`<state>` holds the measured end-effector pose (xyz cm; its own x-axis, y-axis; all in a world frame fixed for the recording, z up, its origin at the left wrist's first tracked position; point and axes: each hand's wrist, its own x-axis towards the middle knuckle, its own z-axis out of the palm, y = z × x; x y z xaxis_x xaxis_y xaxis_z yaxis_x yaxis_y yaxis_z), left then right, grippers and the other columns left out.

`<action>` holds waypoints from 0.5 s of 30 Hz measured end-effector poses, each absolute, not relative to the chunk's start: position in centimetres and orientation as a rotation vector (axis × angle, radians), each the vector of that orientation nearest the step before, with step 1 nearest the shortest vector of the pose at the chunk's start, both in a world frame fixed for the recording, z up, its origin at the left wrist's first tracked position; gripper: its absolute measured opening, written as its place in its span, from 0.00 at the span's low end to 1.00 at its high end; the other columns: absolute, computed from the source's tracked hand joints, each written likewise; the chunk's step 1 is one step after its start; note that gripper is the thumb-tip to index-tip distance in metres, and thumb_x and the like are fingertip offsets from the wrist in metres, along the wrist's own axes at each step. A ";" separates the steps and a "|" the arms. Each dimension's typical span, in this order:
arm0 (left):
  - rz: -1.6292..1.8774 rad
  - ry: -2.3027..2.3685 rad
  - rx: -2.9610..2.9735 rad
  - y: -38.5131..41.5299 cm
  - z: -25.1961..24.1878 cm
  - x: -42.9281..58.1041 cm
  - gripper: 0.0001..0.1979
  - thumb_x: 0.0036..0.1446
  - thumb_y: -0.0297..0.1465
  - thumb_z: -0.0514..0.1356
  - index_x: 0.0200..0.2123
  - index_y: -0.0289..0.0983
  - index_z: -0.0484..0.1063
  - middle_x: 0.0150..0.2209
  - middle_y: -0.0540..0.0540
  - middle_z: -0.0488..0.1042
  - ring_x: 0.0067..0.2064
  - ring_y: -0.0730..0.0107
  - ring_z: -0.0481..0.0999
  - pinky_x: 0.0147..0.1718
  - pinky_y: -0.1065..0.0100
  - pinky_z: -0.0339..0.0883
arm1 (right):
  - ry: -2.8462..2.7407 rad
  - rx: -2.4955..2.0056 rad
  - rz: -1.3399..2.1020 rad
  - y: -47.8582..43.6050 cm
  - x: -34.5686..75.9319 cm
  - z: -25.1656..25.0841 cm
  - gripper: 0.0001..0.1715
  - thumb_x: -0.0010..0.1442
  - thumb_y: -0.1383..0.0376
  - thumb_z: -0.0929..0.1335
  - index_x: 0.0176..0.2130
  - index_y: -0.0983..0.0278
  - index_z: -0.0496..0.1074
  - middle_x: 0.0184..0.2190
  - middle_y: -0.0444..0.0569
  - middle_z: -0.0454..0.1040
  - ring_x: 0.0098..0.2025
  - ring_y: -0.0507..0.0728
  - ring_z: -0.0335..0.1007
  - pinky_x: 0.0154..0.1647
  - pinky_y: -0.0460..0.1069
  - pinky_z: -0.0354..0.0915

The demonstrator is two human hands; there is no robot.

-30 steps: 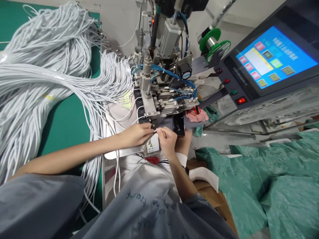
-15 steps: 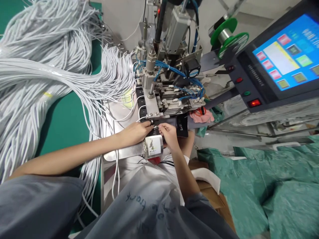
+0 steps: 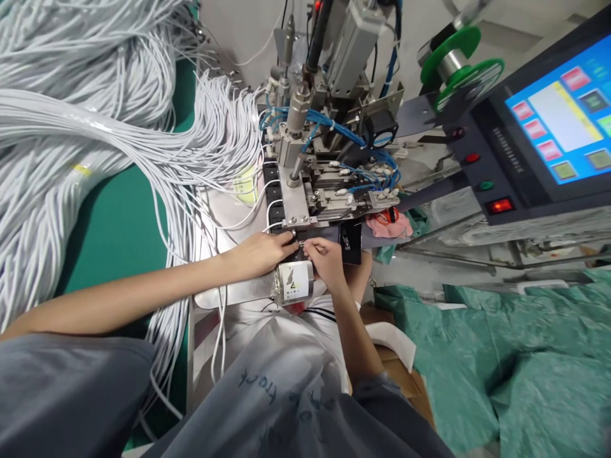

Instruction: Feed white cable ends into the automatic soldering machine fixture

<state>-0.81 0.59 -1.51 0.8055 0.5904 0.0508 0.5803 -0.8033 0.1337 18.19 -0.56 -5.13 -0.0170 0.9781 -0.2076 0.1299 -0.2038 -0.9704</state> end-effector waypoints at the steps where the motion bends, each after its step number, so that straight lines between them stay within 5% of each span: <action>1: 0.144 0.935 2.869 0.6 -1.6 -0.8 0.19 0.57 0.21 0.49 0.52 0.33 0.65 0.37 0.43 0.67 0.28 0.71 0.71 0.25 0.70 0.65 | -1.210 -1.452 1.330 -0.5 18.2 -5.2 0.08 0.47 0.62 0.68 0.25 0.65 0.72 0.20 0.45 0.71 0.23 0.51 0.65 0.25 0.46 0.62; 7: 0.113 0.928 2.873 0.7 -1.6 -0.8 0.17 0.58 0.22 0.49 0.51 0.33 0.65 0.37 0.42 0.67 0.28 0.71 0.72 0.25 0.69 0.65 | -1.102 -1.451 1.460 -0.2 18.1 -5.4 0.08 0.45 0.61 0.69 0.24 0.65 0.70 0.16 0.41 0.66 0.19 0.48 0.58 0.21 0.45 0.56; 15: 0.110 0.925 2.844 0.7 -1.4 -0.8 0.18 0.59 0.22 0.48 0.51 0.32 0.65 0.38 0.41 0.67 0.29 0.69 0.72 0.27 0.68 0.67 | -1.245 -1.413 1.280 0.0 17.8 -5.3 0.10 0.50 0.60 0.67 0.28 0.65 0.71 0.22 0.44 0.69 0.24 0.50 0.63 0.26 0.46 0.61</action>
